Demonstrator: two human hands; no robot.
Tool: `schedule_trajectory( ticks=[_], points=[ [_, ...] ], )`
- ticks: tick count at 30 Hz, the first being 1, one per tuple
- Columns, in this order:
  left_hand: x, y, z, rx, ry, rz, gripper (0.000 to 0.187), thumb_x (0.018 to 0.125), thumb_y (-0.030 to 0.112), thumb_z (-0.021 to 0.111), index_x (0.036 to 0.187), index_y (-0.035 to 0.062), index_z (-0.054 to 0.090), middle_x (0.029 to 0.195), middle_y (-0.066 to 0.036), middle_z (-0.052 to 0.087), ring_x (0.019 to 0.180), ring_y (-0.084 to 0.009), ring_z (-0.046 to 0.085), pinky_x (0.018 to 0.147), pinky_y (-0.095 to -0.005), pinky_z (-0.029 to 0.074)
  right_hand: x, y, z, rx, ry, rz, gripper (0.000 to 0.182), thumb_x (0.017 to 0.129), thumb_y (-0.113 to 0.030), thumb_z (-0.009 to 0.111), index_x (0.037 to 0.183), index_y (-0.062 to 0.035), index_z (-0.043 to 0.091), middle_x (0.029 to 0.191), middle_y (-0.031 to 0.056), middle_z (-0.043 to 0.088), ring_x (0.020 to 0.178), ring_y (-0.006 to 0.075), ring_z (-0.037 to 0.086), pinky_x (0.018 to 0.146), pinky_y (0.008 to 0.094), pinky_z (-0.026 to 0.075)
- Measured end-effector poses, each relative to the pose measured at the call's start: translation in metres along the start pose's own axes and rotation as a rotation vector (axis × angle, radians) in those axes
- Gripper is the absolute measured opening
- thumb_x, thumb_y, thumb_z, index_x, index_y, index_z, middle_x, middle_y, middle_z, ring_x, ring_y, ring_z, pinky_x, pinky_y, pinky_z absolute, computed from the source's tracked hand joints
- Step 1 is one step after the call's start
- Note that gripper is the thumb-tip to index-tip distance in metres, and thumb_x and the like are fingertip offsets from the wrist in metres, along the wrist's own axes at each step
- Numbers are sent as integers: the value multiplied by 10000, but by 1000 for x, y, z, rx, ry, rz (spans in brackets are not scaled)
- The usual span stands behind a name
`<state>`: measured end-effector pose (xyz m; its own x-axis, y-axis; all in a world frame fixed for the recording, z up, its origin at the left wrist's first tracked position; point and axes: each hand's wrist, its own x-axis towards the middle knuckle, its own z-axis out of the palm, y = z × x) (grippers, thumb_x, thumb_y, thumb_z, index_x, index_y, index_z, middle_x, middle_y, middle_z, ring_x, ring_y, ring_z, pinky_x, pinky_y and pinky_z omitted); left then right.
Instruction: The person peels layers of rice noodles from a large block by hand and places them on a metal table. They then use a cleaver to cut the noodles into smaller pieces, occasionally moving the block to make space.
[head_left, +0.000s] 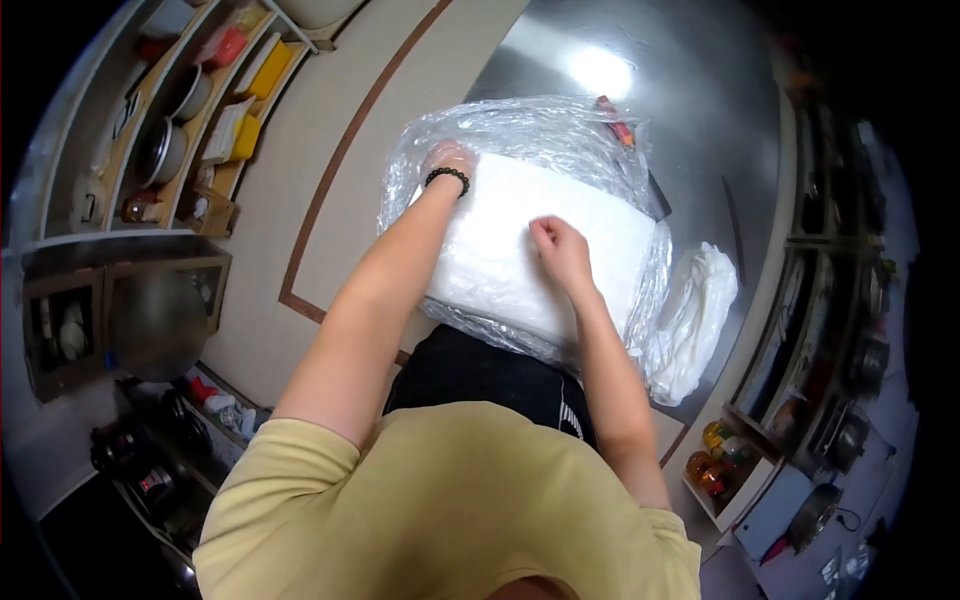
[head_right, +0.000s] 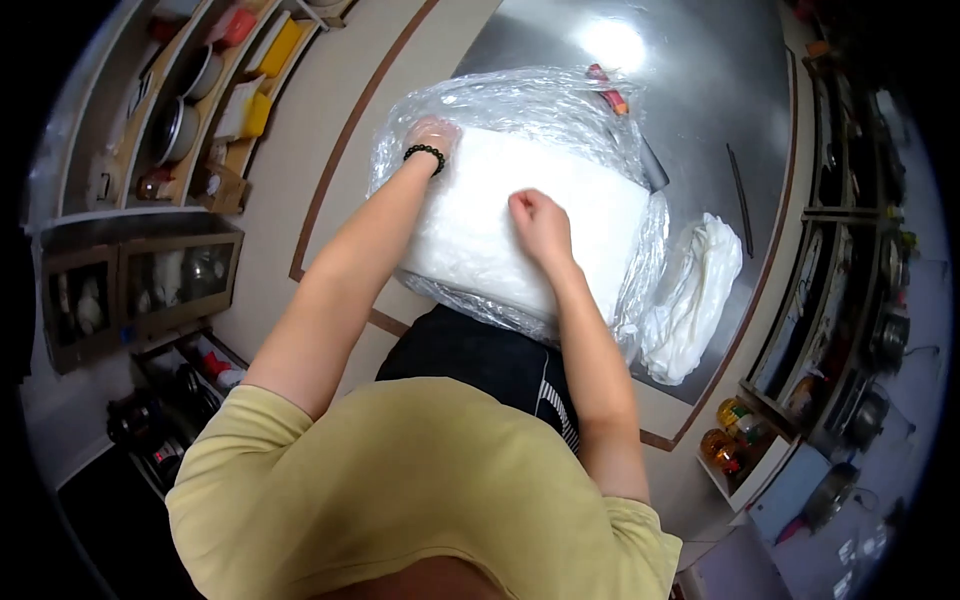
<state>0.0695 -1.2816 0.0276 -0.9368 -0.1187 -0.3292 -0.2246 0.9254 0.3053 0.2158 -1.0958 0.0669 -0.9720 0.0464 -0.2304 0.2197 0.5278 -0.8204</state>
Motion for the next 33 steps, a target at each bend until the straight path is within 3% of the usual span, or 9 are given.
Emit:
schedule_trajectory(
  ticks=[8, 18, 20, 24, 26, 28, 29, 30, 33],
  points=[
    [26, 6, 10, 594, -142, 205, 308, 796, 165, 427, 1008, 50, 619, 1091, -121, 574, 1001, -294, 560, 868, -380, 439, -88, 77, -69, 105, 105, 190, 219, 798, -229, 561, 878, -36, 627, 728, 112, 625, 665, 203, 594, 632, 281, 455],
    [20, -43, 59, -213, 268, -122, 315, 812, 280, 456, 914, 17, 596, 953, -193, 603, 891, -333, 586, 748, -402, 462, -113, 112, -139, 138, 65, 143, 222, 793, -226, 564, 889, -33, 622, 744, 119, 628, 665, 210, 601, 621, 291, 460],
    [49, -103, 109, -312, 563, 407, 261, 813, 259, 475, 869, 21, 570, 822, -197, 610, 751, -350, 590, 652, -400, 462, -103, 110, -139, 119, 24, 151, 221, 793, -226, 563, 887, -34, 621, 752, 124, 630, 669, 221, 604, 623, 299, 462],
    [-92, -5, 31, -881, 175, 66, 178, 844, 225, 496, 824, 49, 507, 603, -60, 502, 561, -177, 507, 559, -286, 441, -59, 86, -114, -50, -60, -64, 232, 786, -240, 560, 907, -51, 618, 831, 127, 626, 762, 267, 604, 682, 343, 469],
    [-114, -10, 39, -994, 213, 343, 150, 825, 187, 550, 810, 49, 493, 611, 1, 457, 572, -122, 477, 565, -242, 431, -32, 51, -90, -145, -133, -150, 311, 763, -239, 589, 1023, -69, 579, 985, 140, 590, 916, 275, 570, 768, 361, 457],
    [-164, 19, 12, -1273, 49, 273, 108, 809, 118, 566, 828, 32, 504, 671, -12, 501, 637, -123, 502, 623, -244, 440, -11, 18, -55, -229, 96, -605, 458, 736, -226, 617, 1147, -68, 491, 1134, 163, 519, 1062, 296, 490, 947, 353, 363],
    [-180, 26, -2, -962, 91, 361, 99, 810, 96, 557, 855, 23, 508, 728, -28, 523, 690, -123, 511, 664, -248, 439, -1, -3, -47, -297, 170, -863, 424, 727, -197, 604, 1122, -68, 519, 1098, 149, 550, 1024, 279, 515, 984, 352, 325],
    [-193, 25, -10, -650, 131, 428, 100, 811, 73, 547, 883, 14, 511, 785, -45, 546, 743, -122, 519, 705, -252, 439, 9, -9, -40, -295, 153, -871, 424, 727, -197, 604, 1122, -68, 519, 1098, 149, 550, 1024, 279, 515, 984, 352, 325],
    [-190, -16, -3, -851, 201, 337, 142, 831, 77, 505, 951, 1, 499, 908, -83, 552, 847, -131, 521, 774, -262, 422, 17, -36, -33, -428, -564, -667, 279, 701, -96, 567, 975, -107, 619, 930, 117, 624, 913, 281, 565, 856, 372, 424]
  ],
)
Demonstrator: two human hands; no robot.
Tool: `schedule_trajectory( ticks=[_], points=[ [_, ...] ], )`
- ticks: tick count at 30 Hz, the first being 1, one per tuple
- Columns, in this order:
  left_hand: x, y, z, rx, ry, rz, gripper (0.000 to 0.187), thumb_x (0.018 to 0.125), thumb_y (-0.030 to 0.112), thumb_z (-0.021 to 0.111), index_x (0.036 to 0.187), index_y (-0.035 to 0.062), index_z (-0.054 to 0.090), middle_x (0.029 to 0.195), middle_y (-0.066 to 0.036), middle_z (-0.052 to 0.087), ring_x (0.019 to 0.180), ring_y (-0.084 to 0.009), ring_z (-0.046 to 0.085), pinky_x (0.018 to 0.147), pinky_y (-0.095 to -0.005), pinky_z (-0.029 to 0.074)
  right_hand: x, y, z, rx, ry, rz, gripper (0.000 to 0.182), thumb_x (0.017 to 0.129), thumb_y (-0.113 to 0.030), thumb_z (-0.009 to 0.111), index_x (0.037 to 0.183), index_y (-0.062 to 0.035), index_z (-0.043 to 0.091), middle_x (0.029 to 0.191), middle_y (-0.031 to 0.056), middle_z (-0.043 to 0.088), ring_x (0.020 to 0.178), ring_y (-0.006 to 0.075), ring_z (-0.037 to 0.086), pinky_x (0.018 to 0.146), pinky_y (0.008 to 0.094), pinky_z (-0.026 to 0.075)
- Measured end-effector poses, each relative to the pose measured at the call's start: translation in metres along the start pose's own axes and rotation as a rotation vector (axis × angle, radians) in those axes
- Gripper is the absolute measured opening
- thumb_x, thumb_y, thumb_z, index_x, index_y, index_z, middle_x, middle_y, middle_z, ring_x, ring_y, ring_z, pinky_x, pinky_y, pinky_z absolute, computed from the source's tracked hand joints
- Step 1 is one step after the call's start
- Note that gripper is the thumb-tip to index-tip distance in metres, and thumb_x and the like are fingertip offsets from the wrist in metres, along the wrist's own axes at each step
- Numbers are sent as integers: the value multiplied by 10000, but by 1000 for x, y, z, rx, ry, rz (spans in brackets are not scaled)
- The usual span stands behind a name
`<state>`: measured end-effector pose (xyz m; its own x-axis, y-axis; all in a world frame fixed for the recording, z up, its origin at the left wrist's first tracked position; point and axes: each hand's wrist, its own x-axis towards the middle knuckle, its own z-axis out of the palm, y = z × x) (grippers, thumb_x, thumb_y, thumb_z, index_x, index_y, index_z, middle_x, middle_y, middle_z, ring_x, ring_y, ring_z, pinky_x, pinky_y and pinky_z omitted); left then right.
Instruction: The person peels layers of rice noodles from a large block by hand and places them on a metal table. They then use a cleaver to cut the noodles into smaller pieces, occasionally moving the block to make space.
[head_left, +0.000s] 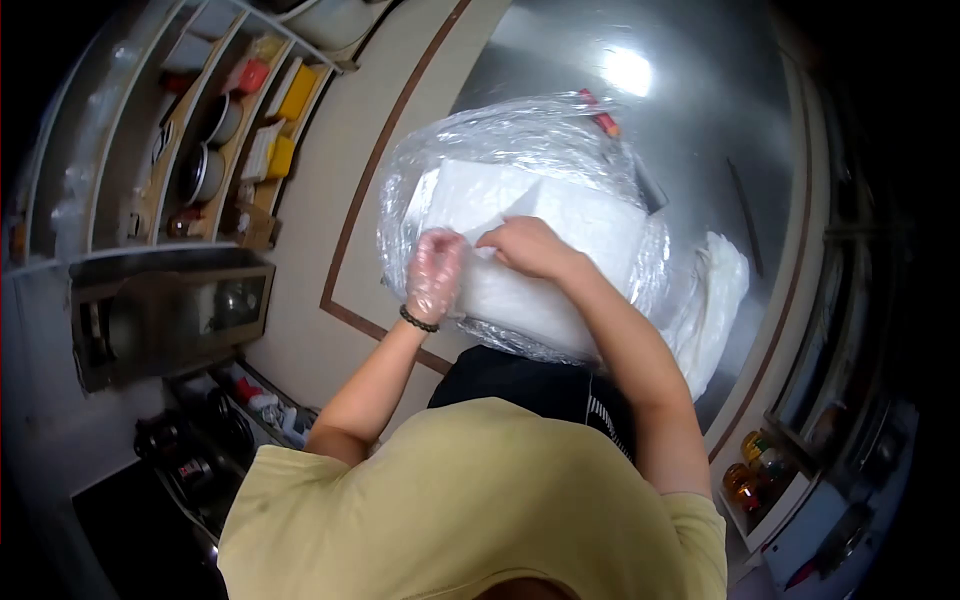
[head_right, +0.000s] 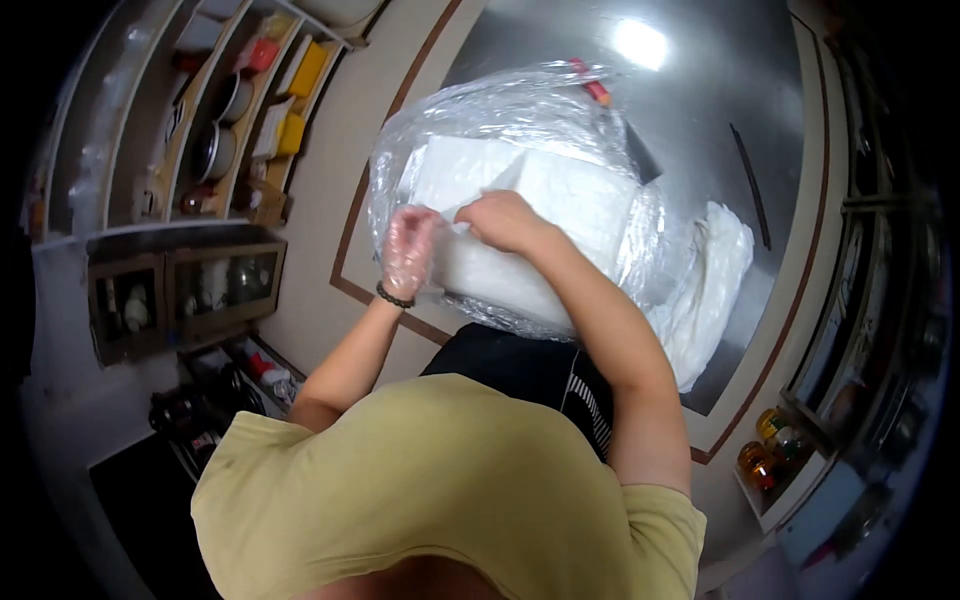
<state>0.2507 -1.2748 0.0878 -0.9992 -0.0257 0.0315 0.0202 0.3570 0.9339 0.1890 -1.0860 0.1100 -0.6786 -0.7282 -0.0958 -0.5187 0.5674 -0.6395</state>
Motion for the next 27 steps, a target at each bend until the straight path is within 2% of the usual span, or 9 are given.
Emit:
schedule_trajectory(
  ticks=[3, 5, 6, 10, 19, 22, 24, 25, 27],
  points=[
    [7, -36, -42, 32, 113, -140, 275, 796, 75, 519, 1061, 5, 494, 1053, -130, 536, 943, -216, 536, 850, -306, 417, -5, -4, -23, 248, 70, -42, 282, 714, -56, 526, 972, -97, 631, 881, 131, 634, 785, 296, 600, 738, 348, 462],
    [6, -65, -59, 753, -155, 176, 396, 746, 51, 523, 1137, 24, 473, 1175, -188, 482, 1074, -325, 482, 930, -369, 379, -5, -6, -47, 326, 54, -20, 271, 732, -64, 529, 981, -90, 632, 865, 117, 639, 768, 249, 602, 720, 319, 459],
    [4, -64, -64, 801, -280, 324, 441, 718, 42, 512, 1155, 9, 471, 1236, -219, 429, 1175, -343, 394, 1009, -411, 290, -6, -8, -56, 411, 56, 5, 260, 750, -73, 532, 990, -83, 633, 848, 103, 645, 750, 202, 604, 702, 289, 456],
    [-8, -37, -69, 788, -477, 242, 465, 710, 98, 558, 1165, 36, 478, 1262, -192, 414, 1187, -342, 381, 1026, -420, 256, -4, -6, -74, 506, -25, 72, 221, 806, -130, 538, 989, -50, 633, 802, 44, 637, 710, 79, 536, 666, 218, 423],
    [-41, -21, -72, 783, -516, 270, 276, 700, 109, 615, 962, 69, 539, 957, -118, 553, 974, -306, 514, 926, -452, 352, -29, -1, -60, 601, -151, -56, 230, 780, -107, 537, 983, -62, 638, 846, 51, 643, 732, 88, 547, 684, 222, 427],
    [-60, -13, -52, 788, -478, 65, 234, 755, 203, 604, 928, 50, 560, 902, -117, 558, 837, -250, 558, 770, -373, 438, -51, -4, -77, 588, -143, -55, 236, 768, -111, 549, 980, -55, 635, 811, 72, 646, 735, 120, 579, 714, 251, 449],
    [-76, 1, -25, 84, -376, -315, 217, 801, 197, 603, 944, 44, 548, 822, -97, 561, 797, -174, 547, 702, -307, 436, -70, 14, -83, 596, -113, -12, 218, 783, -121, 547, 961, -31, 635, 804, 76, 646, 739, 115, 581, 704, 244, 453],
    [-79, 10, -13, 79, -376, -315, 217, 801, 197, 603, 944, 44, 548, 822, -97, 561, 797, -174, 547, 702, -307, 436, -82, 29, -84, 593, -116, -8, 218, 783, -121, 547, 961, -31, 635, 804, 76, 646, 739, 115, 581, 704, 244, 453],
    [-77, 53, 10, 296, -692, -320, 231, 834, 241, 580, 944, 38, 569, 708, -82, 560, 661, -124, 533, 605, -289, 443, -109, 61, -91, 715, -167, 177, 198, 789, -115, 547, 925, -1, 634, 787, 73, 641, 741, 109, 579, 698, 239, 452]
  ],
)
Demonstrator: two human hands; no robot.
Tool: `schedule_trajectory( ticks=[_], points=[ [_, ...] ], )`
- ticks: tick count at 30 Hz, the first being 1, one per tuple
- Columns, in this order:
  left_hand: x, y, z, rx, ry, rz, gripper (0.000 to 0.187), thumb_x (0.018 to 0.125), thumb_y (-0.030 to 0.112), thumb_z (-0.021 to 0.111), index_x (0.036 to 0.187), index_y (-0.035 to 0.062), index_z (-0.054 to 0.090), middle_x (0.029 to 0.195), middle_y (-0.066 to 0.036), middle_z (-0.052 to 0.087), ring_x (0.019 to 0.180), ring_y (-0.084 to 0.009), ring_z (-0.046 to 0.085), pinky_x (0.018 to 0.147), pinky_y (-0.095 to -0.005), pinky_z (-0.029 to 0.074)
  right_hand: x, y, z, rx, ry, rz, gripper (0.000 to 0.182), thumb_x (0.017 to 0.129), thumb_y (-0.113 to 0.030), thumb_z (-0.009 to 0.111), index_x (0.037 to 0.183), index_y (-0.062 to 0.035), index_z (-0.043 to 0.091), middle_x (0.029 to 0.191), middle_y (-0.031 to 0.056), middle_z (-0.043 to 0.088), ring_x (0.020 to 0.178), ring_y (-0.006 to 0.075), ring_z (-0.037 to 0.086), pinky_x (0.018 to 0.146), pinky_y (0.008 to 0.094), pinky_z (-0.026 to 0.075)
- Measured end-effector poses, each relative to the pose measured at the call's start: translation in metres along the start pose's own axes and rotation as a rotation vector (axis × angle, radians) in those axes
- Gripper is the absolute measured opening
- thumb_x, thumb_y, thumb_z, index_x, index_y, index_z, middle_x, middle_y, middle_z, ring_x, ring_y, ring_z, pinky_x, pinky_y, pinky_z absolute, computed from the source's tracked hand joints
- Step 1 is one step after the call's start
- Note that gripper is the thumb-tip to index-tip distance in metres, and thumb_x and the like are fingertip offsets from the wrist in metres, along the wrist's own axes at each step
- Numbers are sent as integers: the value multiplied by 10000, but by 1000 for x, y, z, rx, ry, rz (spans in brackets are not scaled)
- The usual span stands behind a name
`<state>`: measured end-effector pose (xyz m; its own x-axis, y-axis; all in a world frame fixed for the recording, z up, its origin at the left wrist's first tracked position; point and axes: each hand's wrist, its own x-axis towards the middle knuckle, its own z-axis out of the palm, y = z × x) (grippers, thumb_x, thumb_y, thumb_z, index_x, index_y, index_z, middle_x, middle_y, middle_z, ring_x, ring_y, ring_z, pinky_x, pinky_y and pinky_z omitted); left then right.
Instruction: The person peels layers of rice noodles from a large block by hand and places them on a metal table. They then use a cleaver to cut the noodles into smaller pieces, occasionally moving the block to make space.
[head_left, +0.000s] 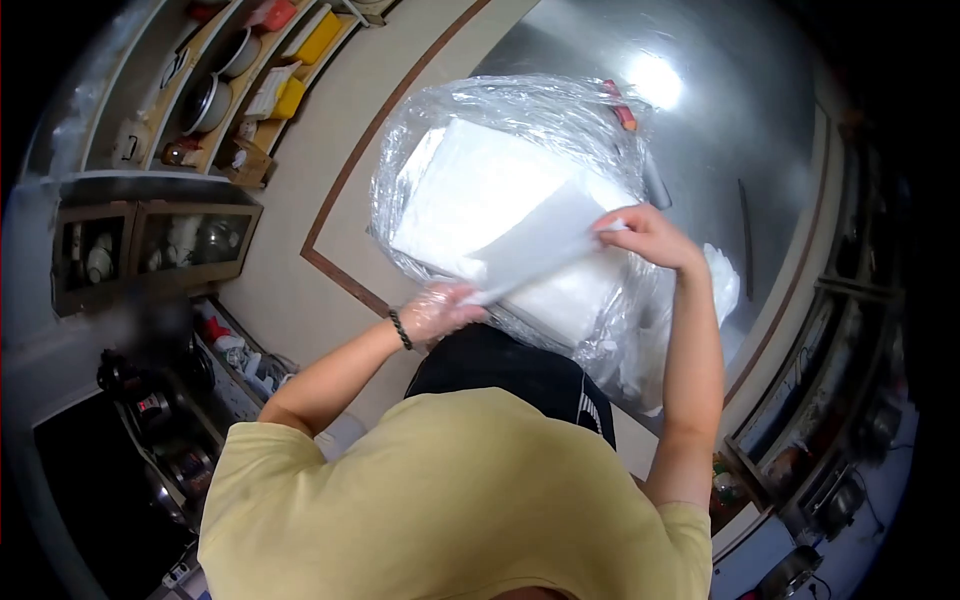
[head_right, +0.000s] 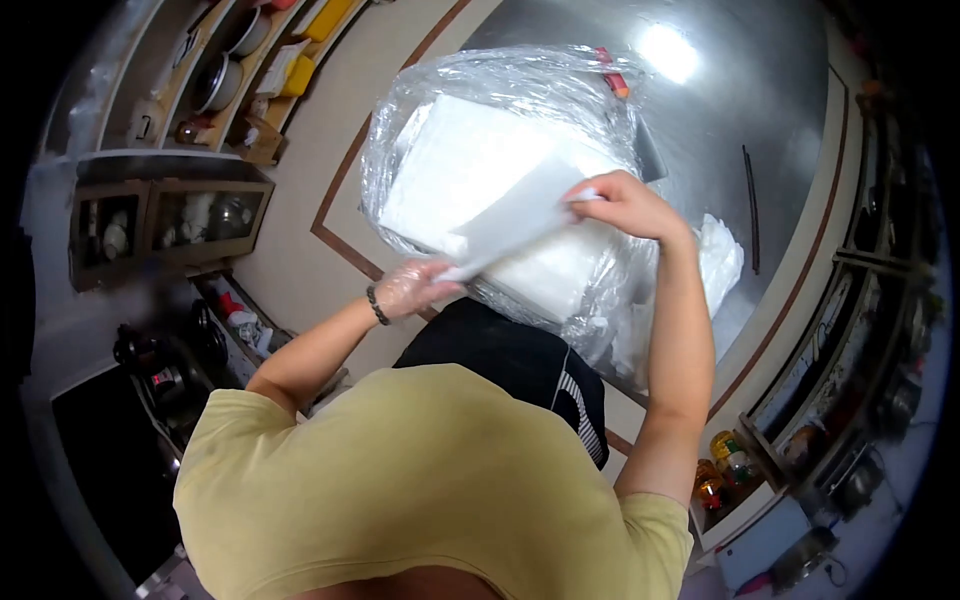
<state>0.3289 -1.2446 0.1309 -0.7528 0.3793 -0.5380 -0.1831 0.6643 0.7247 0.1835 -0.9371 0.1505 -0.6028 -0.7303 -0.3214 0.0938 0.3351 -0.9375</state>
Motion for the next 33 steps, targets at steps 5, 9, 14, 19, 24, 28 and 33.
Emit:
schedule_trajectory(
  ticks=[5, 9, 14, 19, 24, 28, 33],
  points=[
    [18, 68, 59, -158, -192, 185, 313, 836, 336, 539, 975, 60, 586, 736, -87, 585, 659, -180, 543, 610, -317, 434, -65, 27, -49, 88, 103, 117, 180, 765, -104, 550, 873, 14, 632, 764, 52, 629, 735, 103, 572, 703, 231, 442],
    [53, 35, 109, -453, -81, 33, 381, 830, 382, 519, 1042, 70, 572, 864, -108, 619, 782, -222, 579, 721, -331, 447, -48, 40, -61, -56, 121, 109, 214, 768, -162, 563, 862, 20, 621, 757, 40, 619, 711, 104, 560, 702, 239, 439],
    [73, 12, 73, -122, 276, -215, 341, 804, 307, 560, 1026, 48, 571, 918, -140, 608, 834, -253, 578, 761, -338, 450, 31, 76, -37, -388, 220, 34, 206, 750, -197, 577, 870, -40, 636, 816, 87, 631, 770, 192, 583, 743, 293, 443],
    [69, 9, 71, 264, 558, -69, 272, 734, 206, 619, 947, 44, 572, 857, -134, 565, 795, -272, 554, 721, -368, 442, 58, 88, -12, -978, 623, -387, 313, 730, -79, 532, 1037, -109, 591, 1113, 113, 544, 1023, 289, 501, 851, 351, 409],
    [65, 17, 72, 462, 631, -40, 399, 716, 273, 618, 1073, 107, 549, 1095, -118, 499, 1067, -302, 441, 862, -405, 392, 58, 70, -9, -1043, 412, -338, 284, 735, -36, 510, 1004, -87, 588, 1008, 93, 561, 992, 277, 497, 845, 352, 401],
    [66, 5, 72, 487, 699, 44, 509, 712, 293, 629, 1144, 59, 497, 1203, -188, 432, 1141, -360, 373, 925, -432, 326, 56, 66, -11, -1243, 287, -290, 189, 741, -68, 488, 902, -61, 587, 962, 95, 559, 950, 262, 499, 819, 343, 398],
    [72, -5, 70, 562, 527, -17, 803, 727, 468, 590, 1312, 7, 294, 1389, -209, 199, 1305, -347, 132, 1061, -423, 123, 15, 48, -9, -882, 181, -234, 191, 734, -145, 492, 892, -62, 557, 806, 127, 578, 797, 271, 554, 712, 358, 430]
  ],
)
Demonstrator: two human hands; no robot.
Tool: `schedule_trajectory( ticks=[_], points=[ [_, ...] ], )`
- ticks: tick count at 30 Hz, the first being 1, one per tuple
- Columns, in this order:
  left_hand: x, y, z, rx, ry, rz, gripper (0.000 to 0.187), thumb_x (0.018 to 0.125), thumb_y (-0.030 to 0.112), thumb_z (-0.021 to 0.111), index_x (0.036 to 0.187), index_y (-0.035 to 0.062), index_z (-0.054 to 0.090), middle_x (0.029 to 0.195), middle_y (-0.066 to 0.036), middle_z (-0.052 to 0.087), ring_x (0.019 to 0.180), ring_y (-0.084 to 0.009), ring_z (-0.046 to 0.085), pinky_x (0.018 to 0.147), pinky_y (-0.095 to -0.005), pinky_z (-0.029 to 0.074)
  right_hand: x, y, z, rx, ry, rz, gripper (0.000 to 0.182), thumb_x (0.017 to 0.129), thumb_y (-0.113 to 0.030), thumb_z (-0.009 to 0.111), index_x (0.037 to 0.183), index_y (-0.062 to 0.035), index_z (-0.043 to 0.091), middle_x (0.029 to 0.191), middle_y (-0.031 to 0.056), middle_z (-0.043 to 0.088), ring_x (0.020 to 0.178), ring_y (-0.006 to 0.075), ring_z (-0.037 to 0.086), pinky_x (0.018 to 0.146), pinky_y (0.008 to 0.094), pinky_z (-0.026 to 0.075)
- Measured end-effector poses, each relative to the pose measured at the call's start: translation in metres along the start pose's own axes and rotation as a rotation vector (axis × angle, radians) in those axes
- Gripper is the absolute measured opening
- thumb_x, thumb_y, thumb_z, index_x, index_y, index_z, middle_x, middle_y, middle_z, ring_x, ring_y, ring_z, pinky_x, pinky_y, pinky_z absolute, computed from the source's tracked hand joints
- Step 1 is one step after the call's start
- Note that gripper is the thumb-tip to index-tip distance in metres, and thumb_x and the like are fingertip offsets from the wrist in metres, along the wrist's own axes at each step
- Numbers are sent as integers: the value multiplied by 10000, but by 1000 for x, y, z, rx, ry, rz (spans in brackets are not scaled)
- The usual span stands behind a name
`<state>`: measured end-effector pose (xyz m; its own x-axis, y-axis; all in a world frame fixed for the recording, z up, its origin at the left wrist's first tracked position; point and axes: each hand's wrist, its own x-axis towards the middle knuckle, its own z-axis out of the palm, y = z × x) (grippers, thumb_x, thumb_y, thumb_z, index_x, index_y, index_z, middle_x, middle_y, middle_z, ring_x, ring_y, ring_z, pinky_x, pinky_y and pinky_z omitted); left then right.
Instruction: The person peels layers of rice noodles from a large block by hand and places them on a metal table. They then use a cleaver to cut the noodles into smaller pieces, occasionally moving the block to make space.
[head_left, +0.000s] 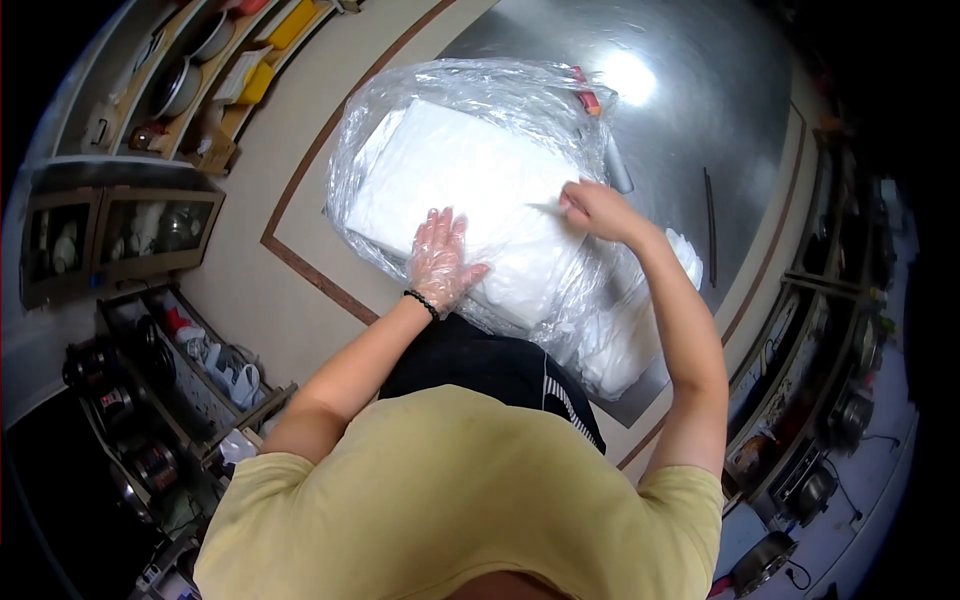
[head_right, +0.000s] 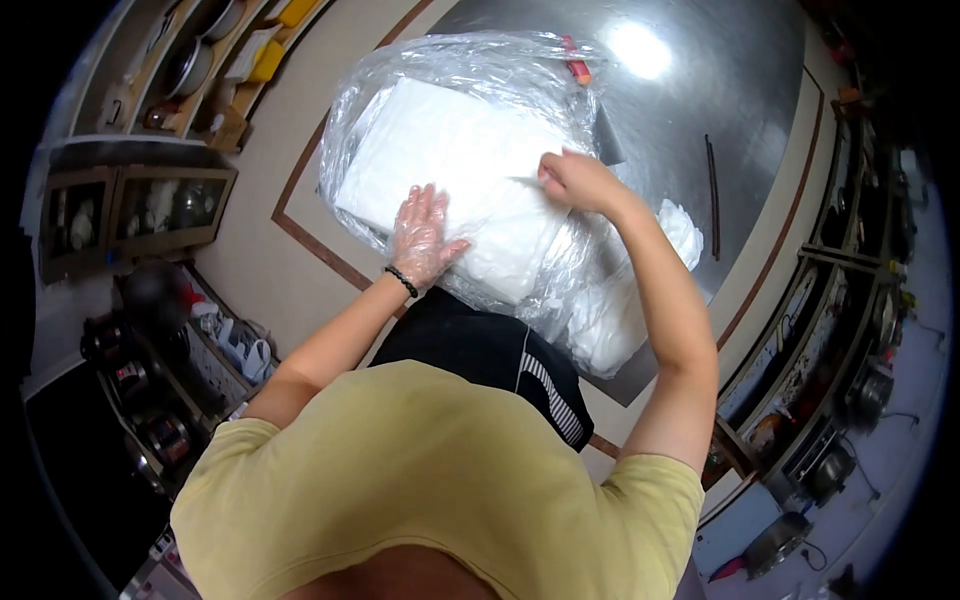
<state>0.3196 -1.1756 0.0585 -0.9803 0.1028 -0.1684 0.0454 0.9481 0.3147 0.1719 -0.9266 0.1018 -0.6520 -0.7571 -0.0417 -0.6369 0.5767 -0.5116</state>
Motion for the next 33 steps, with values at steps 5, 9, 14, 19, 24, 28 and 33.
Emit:
schedule_trajectory(
  ticks=[5, 9, 14, 19, 24, 28, 33],
  points=[
    [3, 5, -2, -25, -40, 52, 865, 677, 453, 648, 1317, 6, 277, 1390, -237, 160, 1299, -381, 126, 1053, -464, 115, -53, -73, -38, 382, -302, 220, 188, 777, -182, 486, 929, -83, 533, 686, 86, 565, 622, 179, 573, 582, 295, 430],
    [-1, 7, -9, 99, -133, 129, 834, 694, 504, 603, 1346, 105, 270, 1410, -220, 105, 1303, -372, 126, 1051, -487, 104, -90, -143, -37, 683, -202, 136, 172, 762, -116, 518, 929, -80, 532, 709, 130, 572, 632, 269, 573, 582, 343, 447],
    [-23, -15, 4, -28, -84, 395, 504, 732, 299, 588, 1201, 157, 473, 1362, -181, 277, 1269, -378, 239, 1030, -497, 176, -110, -179, -40, 768, -74, 109, 161, 770, -92, 538, 929, -78, 542, 781, 118, 571, 688, 242, 570, 590, 313, 443],
    [-58, 21, -44, -688, -592, 66, 254, 793, 198, 499, 1022, 114, 568, 949, -126, 603, 878, -310, 572, 751, -378, 452, -132, -137, -57, 1023, 161, 370, 118, 813, -48, 501, 922, -19, 539, 817, 19, 557, 768, 80, 518, 651, 226, 438],
    [-35, 92, -56, -629, -850, 68, 265, 829, 309, 501, 989, 116, 587, 686, -81, 581, 621, -218, 515, 622, -314, 426, -167, -86, -105, 955, 340, 534, 108, 814, -57, 508, 911, -19, 539, 789, -8, 535, 716, 48, 495, 607, 185, 406],
    [-24, 157, -24, -731, -937, 238, 322, 828, 400, 485, 947, 124, 601, 710, -70, 607, 657, -220, 556, 642, -324, 436, -205, -60, -149, 752, 375, 576, 110, 822, -104, 492, 879, -22, 539, 789, -8, 533, 714, 55, 475, 615, 187, 378],
    [-32, 215, 17, -778, -1148, 374, 345, 826, 410, 484, 917, 101, 607, 784, -91, 636, 770, -241, 596, 700, -330, 447, -218, 5, -160, 604, 64, 625, 206, 798, -210, 497, 872, -26, 556, 800, 19, 546, 756, 96, 487, 680, 237, 399]
  ],
)
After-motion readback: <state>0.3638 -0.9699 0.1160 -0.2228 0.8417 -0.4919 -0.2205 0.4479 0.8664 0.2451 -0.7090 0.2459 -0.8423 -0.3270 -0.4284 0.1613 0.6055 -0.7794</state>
